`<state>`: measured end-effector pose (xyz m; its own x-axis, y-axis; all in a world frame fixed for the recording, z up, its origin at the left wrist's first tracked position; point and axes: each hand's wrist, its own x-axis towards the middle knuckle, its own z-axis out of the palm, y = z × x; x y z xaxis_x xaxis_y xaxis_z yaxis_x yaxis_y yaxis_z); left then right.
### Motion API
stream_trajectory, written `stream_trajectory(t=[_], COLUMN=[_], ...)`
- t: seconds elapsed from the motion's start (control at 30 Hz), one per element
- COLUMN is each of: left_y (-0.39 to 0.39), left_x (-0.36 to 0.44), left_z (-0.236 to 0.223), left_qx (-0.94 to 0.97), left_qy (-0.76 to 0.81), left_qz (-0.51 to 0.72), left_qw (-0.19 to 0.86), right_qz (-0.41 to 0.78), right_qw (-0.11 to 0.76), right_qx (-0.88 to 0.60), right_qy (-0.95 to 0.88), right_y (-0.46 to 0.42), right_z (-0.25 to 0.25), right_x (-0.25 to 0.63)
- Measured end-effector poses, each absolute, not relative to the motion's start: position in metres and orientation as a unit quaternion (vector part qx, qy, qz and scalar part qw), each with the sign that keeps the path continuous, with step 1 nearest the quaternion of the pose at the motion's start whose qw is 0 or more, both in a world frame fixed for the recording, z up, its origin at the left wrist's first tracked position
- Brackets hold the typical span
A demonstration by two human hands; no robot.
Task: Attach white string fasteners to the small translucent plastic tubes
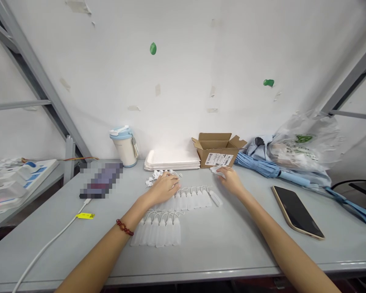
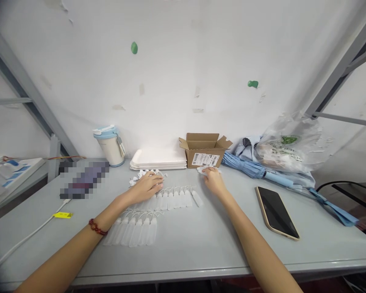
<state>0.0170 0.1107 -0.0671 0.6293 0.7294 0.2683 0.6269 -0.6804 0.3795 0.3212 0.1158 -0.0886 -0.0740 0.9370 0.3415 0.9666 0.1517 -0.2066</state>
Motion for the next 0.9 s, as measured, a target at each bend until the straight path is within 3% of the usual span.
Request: stream_trajectory(t=[0.17, 0.57, 0.9], left_y=[0.117, 0.118, 0.12], left_x=[0.013, 0.01, 0.007], left_z=[-0.063, -0.047, -0.054], left_qx=[0.869, 0.704, 0.643], left_qy=[0.405, 0.469, 0.473], left_qz=[0.238, 0.354, 0.344], left_qw=[0.155, 0.398, 0.494], right_qz=[-0.04, -0.054, -0.048], right_qw=[0.193, 0.171, 0.214], right_qx=[-0.651, -0.671, -0.66], right_qy=[-0.733, -0.719, -0.719], right_y=[0.116, 0.118, 0.114], right_z=[-0.089, -0.092, -0.089], right_x=[0.321, 0.32, 0.314])
